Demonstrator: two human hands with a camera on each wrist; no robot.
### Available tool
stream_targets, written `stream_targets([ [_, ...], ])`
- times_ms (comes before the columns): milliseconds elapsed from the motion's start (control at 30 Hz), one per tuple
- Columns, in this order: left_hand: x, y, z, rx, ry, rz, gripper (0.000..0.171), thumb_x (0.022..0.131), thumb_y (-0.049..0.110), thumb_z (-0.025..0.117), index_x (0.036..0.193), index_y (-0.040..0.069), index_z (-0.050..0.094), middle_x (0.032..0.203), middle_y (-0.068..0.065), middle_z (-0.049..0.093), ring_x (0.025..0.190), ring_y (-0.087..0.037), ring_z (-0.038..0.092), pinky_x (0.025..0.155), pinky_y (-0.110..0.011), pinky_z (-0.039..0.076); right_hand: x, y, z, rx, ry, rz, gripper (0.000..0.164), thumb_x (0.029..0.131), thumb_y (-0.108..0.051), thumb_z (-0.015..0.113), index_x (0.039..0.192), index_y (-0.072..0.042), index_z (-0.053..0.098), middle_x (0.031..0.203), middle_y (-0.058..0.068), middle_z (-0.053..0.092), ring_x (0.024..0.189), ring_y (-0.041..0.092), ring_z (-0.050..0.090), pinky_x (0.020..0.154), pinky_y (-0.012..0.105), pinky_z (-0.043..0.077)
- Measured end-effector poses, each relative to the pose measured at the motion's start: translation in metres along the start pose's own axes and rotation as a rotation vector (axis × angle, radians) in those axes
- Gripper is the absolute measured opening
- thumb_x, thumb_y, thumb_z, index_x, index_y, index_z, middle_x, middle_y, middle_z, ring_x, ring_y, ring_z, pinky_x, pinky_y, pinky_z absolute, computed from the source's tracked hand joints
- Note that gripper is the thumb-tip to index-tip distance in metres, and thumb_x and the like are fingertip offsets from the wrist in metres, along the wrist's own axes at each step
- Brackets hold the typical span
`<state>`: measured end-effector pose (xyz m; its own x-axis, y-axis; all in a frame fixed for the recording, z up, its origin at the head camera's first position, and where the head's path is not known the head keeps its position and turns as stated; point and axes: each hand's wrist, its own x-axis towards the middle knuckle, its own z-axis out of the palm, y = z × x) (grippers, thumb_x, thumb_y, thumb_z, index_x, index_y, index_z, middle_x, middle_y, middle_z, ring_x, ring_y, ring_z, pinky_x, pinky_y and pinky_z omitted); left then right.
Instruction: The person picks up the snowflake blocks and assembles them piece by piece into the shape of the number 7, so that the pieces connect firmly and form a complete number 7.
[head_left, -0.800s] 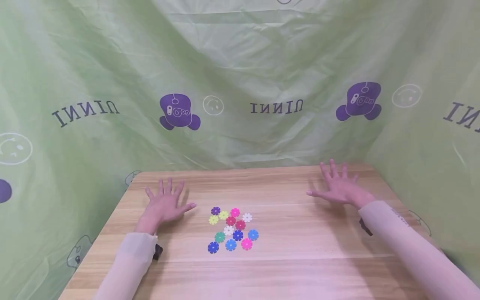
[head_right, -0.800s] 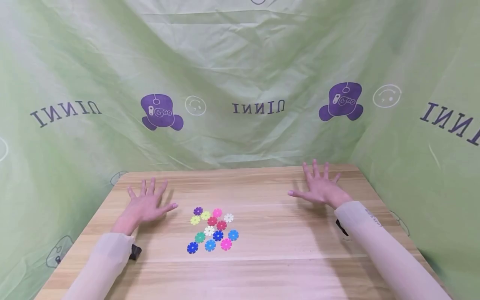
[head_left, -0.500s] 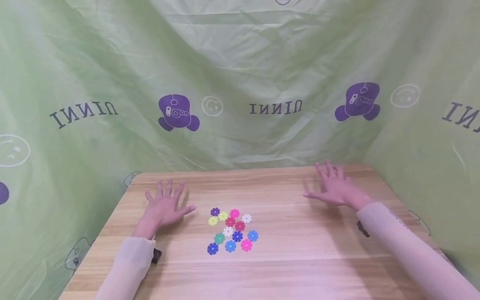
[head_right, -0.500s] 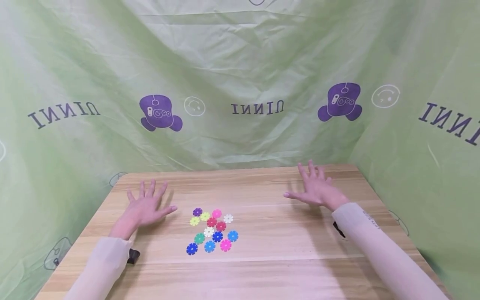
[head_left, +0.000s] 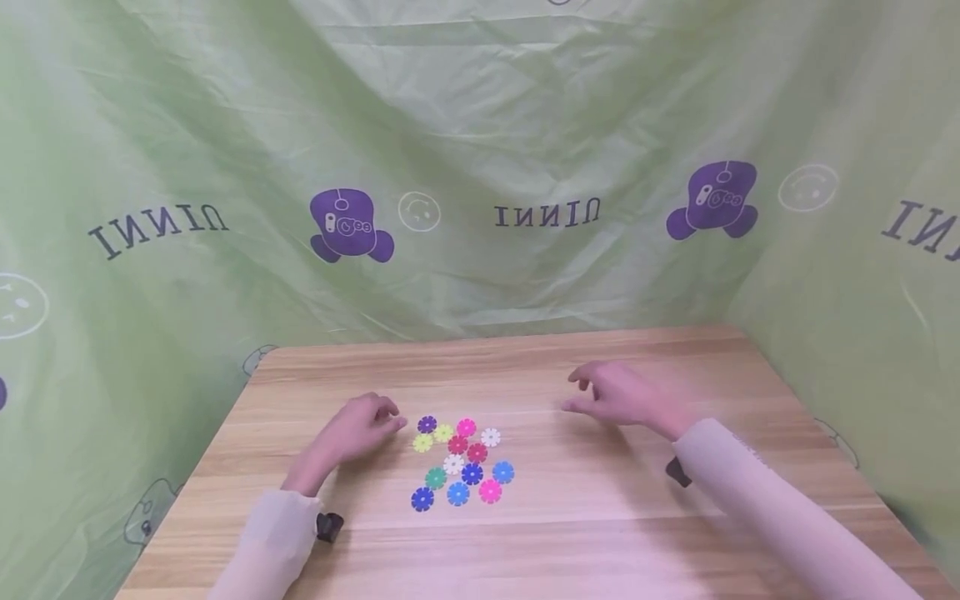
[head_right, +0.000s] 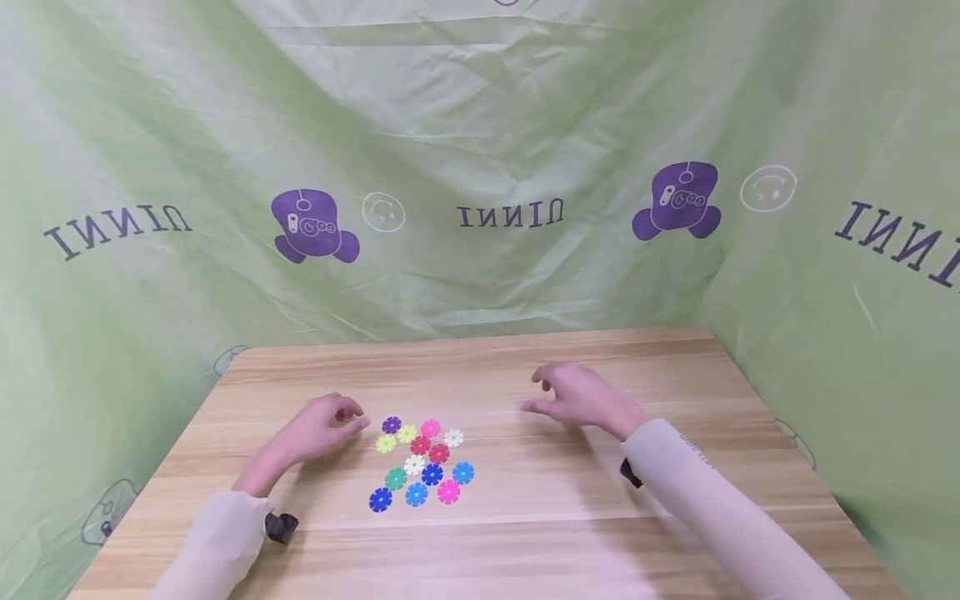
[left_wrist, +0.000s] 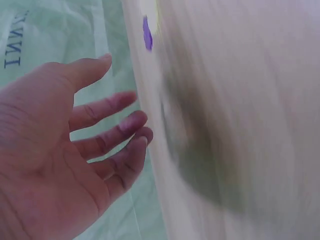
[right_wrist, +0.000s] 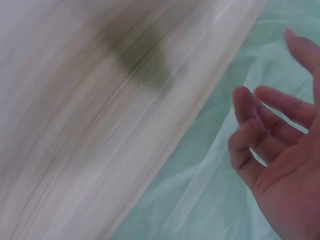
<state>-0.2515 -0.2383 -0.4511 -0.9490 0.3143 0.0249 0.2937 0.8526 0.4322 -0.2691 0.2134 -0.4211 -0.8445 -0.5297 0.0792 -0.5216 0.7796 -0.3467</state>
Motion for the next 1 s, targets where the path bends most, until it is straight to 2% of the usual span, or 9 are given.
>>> stream_targets([
  [67, -0.001, 0.006, 0.003, -0.043, -0.006, 0.008, 0.031, 0.1, 0.03, 0.071, 0.116, 0.003, 0.074, 0.111, -0.014, 0.075, 0.104, -0.029, 0.071, 0.097, -0.052, 0.059, 0.004, -0.009, 0.004, 0.023, -0.013, -0.031, 0.053, 0.095, -0.042, 0.076, 0.126, 0.001, 0.071, 0.111, 0.017, 0.078, 0.083, 0.015, 0.071, 0.079, 0.036, 0.061],
  [167, -0.005, 0.011, 0.007, -0.103, -0.024, 0.016, 0.028, 0.099, 0.029, 0.072, 0.116, 0.006, 0.074, 0.11, -0.009, 0.075, 0.103, -0.023, 0.07, 0.095, -0.048, 0.06, 0.01, -0.022, 0.009, 0.076, -0.049, -0.043, 0.048, 0.094, -0.034, 0.079, 0.125, 0.002, 0.071, 0.112, 0.018, 0.078, 0.083, 0.014, 0.069, 0.077, 0.031, 0.059],
  [333, -0.008, 0.015, 0.013, -0.177, -0.051, 0.016, 0.031, 0.098, 0.03, 0.074, 0.119, 0.008, 0.073, 0.109, -0.004, 0.075, 0.1, -0.017, 0.069, 0.091, -0.043, 0.061, 0.02, -0.04, 0.019, 0.157, -0.083, -0.023, 0.045, 0.094, -0.026, 0.08, 0.127, 0.003, 0.07, 0.119, 0.019, 0.076, 0.097, 0.024, 0.073, 0.088, 0.038, 0.061],
  [433, -0.007, 0.016, 0.015, -0.19, -0.043, -0.008, 0.03, 0.097, 0.029, 0.076, 0.119, 0.008, 0.073, 0.107, -0.003, 0.075, 0.098, -0.016, 0.069, 0.09, -0.041, 0.061, 0.026, -0.049, 0.028, 0.18, -0.079, -0.025, 0.044, 0.094, -0.023, 0.08, 0.128, 0.002, 0.069, 0.12, 0.018, 0.076, 0.103, 0.027, 0.073, 0.093, 0.043, 0.061],
  [567, -0.006, 0.018, 0.017, -0.208, -0.041, -0.049, 0.03, 0.095, 0.027, 0.077, 0.118, 0.008, 0.073, 0.103, -0.002, 0.075, 0.095, -0.014, 0.068, 0.086, -0.036, 0.06, 0.033, -0.061, 0.043, 0.199, -0.083, -0.029, 0.042, 0.094, -0.023, 0.08, 0.127, 0.001, 0.07, 0.118, 0.015, 0.077, 0.105, 0.026, 0.072, 0.095, 0.045, 0.061],
  [800, -0.008, 0.02, 0.021, -0.232, -0.051, -0.067, 0.031, 0.093, 0.024, 0.08, 0.118, 0.007, 0.073, 0.102, -0.001, 0.074, 0.091, -0.013, 0.066, 0.081, -0.032, 0.059, 0.04, -0.073, 0.064, 0.25, -0.074, -0.029, 0.033, 0.091, -0.02, 0.083, 0.118, -0.004, 0.075, 0.101, 0.005, 0.075, 0.092, 0.015, 0.066, 0.088, 0.037, 0.06],
  [1000, -0.01, 0.019, 0.025, -0.238, -0.063, -0.074, 0.034, 0.089, 0.022, 0.083, 0.117, 0.006, 0.073, 0.1, -0.001, 0.073, 0.087, -0.013, 0.064, 0.078, -0.03, 0.057, 0.044, -0.078, 0.077, 0.269, -0.103, -0.04, 0.032, 0.092, -0.018, 0.082, 0.12, -0.005, 0.074, 0.105, 0.003, 0.075, 0.095, 0.013, 0.066, 0.088, 0.034, 0.059],
])
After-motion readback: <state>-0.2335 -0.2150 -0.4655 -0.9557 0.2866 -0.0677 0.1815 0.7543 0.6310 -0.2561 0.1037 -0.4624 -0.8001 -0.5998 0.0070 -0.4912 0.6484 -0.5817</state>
